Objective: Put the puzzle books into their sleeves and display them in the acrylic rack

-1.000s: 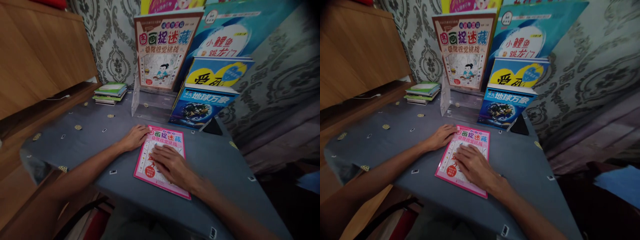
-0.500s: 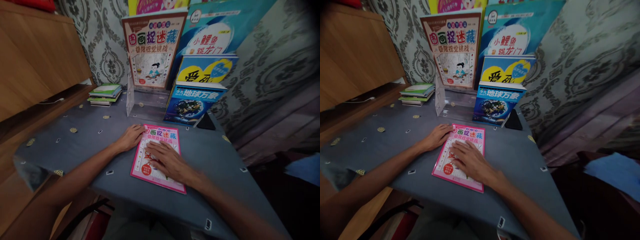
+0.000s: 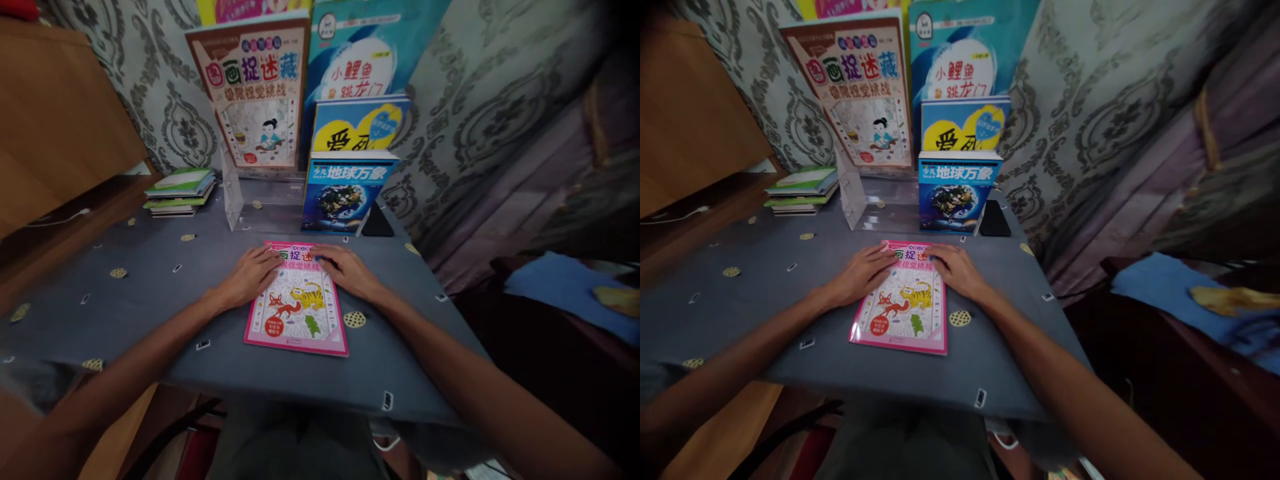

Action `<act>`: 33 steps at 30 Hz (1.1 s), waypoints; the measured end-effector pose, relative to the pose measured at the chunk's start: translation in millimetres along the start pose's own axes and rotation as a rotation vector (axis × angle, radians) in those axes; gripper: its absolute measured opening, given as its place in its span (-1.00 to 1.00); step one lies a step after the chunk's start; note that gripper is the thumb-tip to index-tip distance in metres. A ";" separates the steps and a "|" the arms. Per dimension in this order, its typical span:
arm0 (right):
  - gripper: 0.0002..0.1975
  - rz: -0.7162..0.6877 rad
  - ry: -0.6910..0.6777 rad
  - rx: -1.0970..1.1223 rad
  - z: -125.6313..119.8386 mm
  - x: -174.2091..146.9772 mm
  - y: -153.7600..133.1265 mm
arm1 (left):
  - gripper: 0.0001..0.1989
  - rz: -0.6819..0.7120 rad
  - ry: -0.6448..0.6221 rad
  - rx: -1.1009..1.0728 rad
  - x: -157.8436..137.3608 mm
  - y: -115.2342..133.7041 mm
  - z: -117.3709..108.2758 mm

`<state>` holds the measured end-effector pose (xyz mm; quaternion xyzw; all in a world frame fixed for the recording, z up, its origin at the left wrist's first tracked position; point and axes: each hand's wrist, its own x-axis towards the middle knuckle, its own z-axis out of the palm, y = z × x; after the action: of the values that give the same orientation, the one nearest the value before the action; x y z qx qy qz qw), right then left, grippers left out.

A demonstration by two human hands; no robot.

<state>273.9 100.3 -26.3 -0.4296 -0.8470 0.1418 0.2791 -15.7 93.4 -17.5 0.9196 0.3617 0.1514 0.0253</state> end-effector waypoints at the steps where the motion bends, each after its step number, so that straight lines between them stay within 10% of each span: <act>1: -0.58 0.002 0.003 0.002 0.3 0.0 -1.2 | -0.59 0.037 -0.033 -0.008 1.1 8.8 -1.5; 12: -0.59 -0.017 0.024 -0.049 6.9 -1.7 5.1 | -0.55 0.362 -0.275 -0.137 -7.9 91.8 -9.5; 23: -0.60 0.003 -0.039 -0.145 4.4 -6.5 -5.0 | -0.70 0.421 -0.020 -0.155 -13.4 87.4 -5.6; 33: -0.35 -0.069 -0.145 -0.186 -8.1 -78.5 -40.1 | -0.65 0.023 0.115 -0.100 -37.2 29.7 0.1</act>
<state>290.1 13.3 -28.1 -0.4127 -0.8888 0.0839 0.1807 -21.9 46.5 -22.6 0.9110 0.3440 0.2220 0.0485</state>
